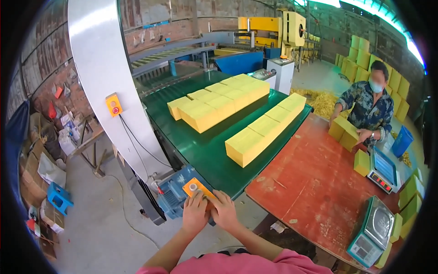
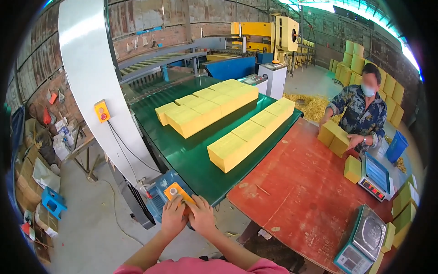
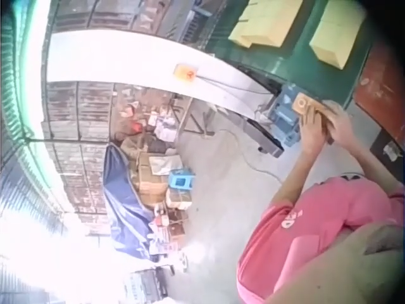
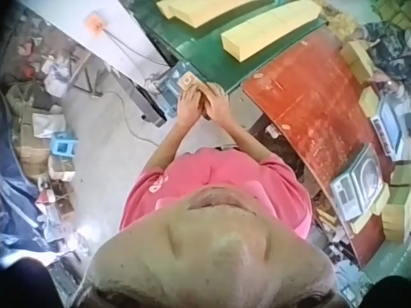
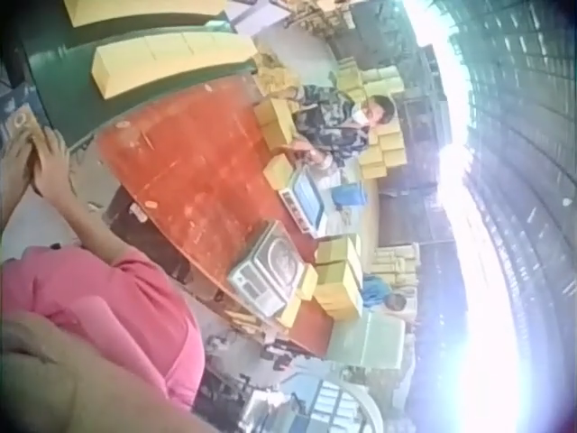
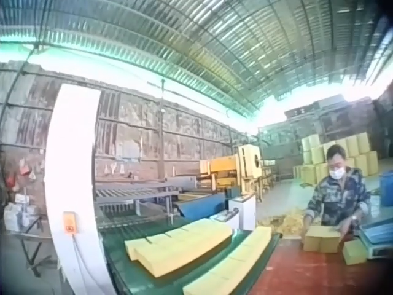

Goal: Weighing stacks of yellow paper on a digital scale and stacking them on a conveyor or table.

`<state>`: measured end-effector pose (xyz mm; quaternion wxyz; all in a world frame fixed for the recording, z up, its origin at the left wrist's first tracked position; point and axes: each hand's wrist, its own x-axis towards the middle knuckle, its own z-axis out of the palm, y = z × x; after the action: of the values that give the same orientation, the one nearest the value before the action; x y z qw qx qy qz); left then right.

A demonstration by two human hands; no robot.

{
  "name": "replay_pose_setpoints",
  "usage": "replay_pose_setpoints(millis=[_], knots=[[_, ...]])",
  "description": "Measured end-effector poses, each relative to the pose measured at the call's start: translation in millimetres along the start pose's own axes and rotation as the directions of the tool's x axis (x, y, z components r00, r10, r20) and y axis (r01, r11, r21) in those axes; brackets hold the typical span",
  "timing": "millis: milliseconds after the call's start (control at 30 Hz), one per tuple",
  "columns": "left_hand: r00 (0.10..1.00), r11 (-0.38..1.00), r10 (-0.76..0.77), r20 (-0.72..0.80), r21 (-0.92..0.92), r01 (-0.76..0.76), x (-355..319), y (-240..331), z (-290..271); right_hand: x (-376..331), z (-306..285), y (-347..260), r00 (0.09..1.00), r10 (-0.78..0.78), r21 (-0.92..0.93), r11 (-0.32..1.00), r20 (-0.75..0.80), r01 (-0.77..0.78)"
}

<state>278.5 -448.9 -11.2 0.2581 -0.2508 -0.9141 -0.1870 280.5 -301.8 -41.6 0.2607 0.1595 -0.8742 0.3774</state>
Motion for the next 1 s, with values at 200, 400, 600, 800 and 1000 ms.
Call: replay_pose_setpoints(millis=[200, 400, 600, 800, 1000], knots=[[1.0, 1.0, -0.008, 0.014, -0.014, 0.008, 3.3, 0.6, -3.7, 2.5, 1.6, 0.9, 1.0, -0.009, 0.018, 1.0, -0.018, 0.01], [1.0, 1.0, 0.003, 0.014, 0.001, -0.003, 2.2, -3.0, -0.8, 3.8, 2.0, 0.9, 1.0, 0.004, -0.004, 1.0, -0.005, -0.004], [1.0, 1.0, 0.004, -0.008, 0.009, -0.004, 0.8, -2.1, -2.0, 3.7, 1.9, -1.2, 1.0, -0.003, -0.006, 1.0, -0.009, 0.003], [1.0, 1.0, 0.014, 0.004, -0.009, -0.014, 1.5, -0.5, 2.9, 1.1, -0.6, 2.4, 1.0, 0.009, 0.001, 1.0, -0.019, -0.009], [0.999, 1.0, 0.01, 0.043, 0.003, -0.01, -1.8, -0.9, 1.7, 3.2, -3.9, -4.8, 0.999, 0.041, 0.033, 0.999, -0.019, -0.04]])
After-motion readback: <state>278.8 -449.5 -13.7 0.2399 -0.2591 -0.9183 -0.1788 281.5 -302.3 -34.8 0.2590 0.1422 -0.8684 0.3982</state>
